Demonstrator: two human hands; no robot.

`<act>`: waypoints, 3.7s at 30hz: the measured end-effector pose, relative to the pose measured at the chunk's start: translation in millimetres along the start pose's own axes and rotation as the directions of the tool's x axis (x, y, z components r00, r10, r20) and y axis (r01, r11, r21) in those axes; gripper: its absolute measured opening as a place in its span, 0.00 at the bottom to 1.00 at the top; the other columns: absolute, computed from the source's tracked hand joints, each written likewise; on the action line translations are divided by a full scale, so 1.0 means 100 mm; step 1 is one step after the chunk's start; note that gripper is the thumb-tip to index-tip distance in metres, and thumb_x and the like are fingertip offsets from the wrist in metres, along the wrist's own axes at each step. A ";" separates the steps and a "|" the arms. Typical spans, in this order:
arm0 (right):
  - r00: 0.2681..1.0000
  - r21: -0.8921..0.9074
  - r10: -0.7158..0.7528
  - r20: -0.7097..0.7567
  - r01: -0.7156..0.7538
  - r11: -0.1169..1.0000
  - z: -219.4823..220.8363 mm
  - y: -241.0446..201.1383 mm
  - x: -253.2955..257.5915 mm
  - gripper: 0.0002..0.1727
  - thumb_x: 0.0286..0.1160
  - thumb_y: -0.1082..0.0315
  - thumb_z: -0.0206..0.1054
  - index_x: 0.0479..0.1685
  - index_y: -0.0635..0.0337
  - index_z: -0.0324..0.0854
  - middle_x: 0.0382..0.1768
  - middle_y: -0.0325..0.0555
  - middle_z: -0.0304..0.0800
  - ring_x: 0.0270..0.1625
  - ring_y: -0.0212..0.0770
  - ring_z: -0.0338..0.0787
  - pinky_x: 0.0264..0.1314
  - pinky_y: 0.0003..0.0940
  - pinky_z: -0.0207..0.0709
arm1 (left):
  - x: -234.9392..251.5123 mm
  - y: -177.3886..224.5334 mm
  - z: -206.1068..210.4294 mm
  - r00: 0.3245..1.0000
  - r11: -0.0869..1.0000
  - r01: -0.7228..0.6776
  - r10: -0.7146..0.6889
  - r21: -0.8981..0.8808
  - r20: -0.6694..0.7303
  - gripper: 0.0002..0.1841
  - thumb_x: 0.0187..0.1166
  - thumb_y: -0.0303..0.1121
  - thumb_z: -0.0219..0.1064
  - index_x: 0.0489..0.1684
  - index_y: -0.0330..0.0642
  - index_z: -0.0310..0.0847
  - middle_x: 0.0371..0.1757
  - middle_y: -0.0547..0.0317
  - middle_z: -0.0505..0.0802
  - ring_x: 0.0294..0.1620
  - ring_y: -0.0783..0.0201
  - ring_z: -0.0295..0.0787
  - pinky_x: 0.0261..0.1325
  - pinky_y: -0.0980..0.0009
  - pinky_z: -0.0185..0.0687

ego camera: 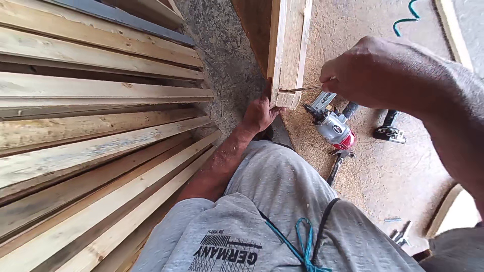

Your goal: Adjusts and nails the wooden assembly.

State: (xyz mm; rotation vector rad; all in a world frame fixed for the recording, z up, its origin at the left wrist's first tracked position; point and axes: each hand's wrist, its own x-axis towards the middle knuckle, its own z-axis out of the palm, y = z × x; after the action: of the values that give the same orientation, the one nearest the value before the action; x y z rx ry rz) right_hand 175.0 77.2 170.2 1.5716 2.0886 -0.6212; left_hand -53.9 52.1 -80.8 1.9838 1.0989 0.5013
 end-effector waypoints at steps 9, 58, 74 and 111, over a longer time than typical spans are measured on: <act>0.840 0.480 0.334 -0.427 -0.102 0.871 1.19 -0.04 -0.86 0.14 0.87 0.52 0.61 0.56 0.43 0.90 0.33 0.40 0.93 0.31 0.43 0.91 0.30 0.54 0.81 | 0.34 0.37 -0.34 0.995 0.997 0.073 -0.070 -0.041 0.068 0.43 0.87 0.52 0.62 0.93 0.31 0.50 0.71 0.38 0.88 0.70 0.54 0.89 0.77 0.55 0.80; 0.912 0.845 0.280 -0.300 0.390 -0.365 3.68 -1.09 0.65 0.19 0.80 0.48 0.68 0.30 0.53 0.78 0.14 0.30 0.75 0.14 0.28 0.73 0.18 0.28 0.71 | 0.40 0.38 -0.23 0.993 0.969 0.112 -0.104 -0.221 0.050 0.31 0.81 0.44 0.70 0.75 0.28 0.70 0.59 0.53 0.93 0.61 0.68 0.92 0.70 0.67 0.88; 0.896 0.825 0.425 -0.127 -0.142 0.547 3.52 -0.67 0.06 0.25 0.86 0.43 0.57 0.52 0.57 0.83 0.42 0.56 0.91 0.47 0.60 0.93 0.46 0.65 0.82 | 0.39 0.38 -0.24 0.989 0.958 0.143 -0.132 -0.247 0.063 0.29 0.82 0.44 0.70 0.74 0.30 0.72 0.59 0.52 0.93 0.61 0.67 0.92 0.69 0.65 0.89; 0.974 0.017 -0.225 -0.029 0.225 0.974 3.42 1.92 -0.07 0.55 0.59 0.79 0.75 0.95 0.44 0.53 0.71 0.65 0.82 0.79 0.68 0.76 0.89 0.69 0.50 | -1.46 -0.08 -0.04 0.735 0.710 0.678 -0.650 -0.191 0.192 0.19 0.89 0.38 0.61 0.71 0.37 0.81 0.68 0.48 0.91 0.66 0.57 0.92 0.70 0.57 0.89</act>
State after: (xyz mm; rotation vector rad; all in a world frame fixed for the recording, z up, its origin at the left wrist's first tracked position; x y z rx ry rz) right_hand 391.1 -84.4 -114.3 1.3703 2.3071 -0.7033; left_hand -140.5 -65.5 -79.5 1.2450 1.4976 0.1183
